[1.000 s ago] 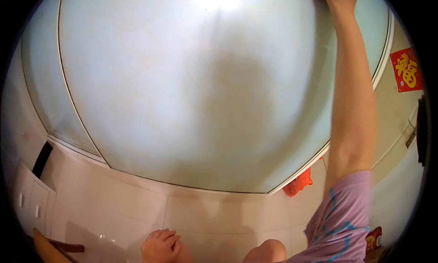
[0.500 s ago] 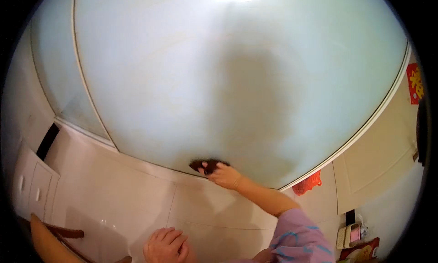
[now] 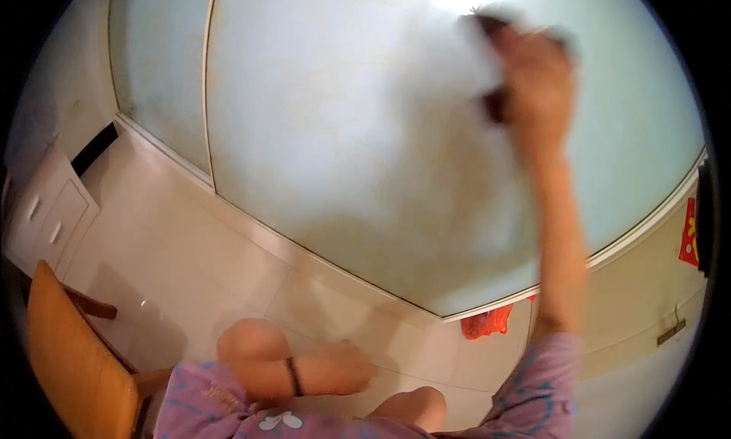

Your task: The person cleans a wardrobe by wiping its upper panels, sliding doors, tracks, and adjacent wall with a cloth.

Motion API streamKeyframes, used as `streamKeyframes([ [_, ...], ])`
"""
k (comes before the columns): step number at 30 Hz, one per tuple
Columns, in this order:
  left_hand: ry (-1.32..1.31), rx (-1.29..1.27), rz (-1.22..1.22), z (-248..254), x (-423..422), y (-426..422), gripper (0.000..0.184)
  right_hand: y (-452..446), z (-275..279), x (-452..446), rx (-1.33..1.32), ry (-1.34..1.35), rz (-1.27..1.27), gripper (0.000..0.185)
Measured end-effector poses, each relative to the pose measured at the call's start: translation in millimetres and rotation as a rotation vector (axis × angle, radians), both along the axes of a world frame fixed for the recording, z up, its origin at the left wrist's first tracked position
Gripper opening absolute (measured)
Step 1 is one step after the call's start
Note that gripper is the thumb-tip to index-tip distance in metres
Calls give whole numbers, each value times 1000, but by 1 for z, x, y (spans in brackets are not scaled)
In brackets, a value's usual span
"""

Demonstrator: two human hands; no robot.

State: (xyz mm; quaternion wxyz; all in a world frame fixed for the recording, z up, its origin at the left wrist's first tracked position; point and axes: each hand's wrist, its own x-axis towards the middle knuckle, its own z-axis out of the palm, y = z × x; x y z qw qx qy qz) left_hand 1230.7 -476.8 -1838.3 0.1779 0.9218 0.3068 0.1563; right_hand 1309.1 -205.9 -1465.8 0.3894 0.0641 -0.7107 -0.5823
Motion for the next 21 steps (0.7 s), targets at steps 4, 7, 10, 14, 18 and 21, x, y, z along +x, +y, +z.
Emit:
streamKeyframes([
  [4,-294,-92,-145,-12,70,39,26,37,202,65,86,617,-33,41],
  [7,-52,-211,-25,-57,68,74,21,92,238,69,43,750,-11,52],
  [10,340,-414,34,-56,40,84,17,54,93,-16,-46,529,-115,42],
  [14,-74,-294,88,-73,31,92,20,25,-125,-68,-331,153,-186,39],
  [18,-328,-112,190,-69,-7,65,26,8,-361,-47,-935,-298,-308,39],
  [21,224,-371,7,-66,-23,42,27,-1,-484,-35,-935,-630,-370,43],
])
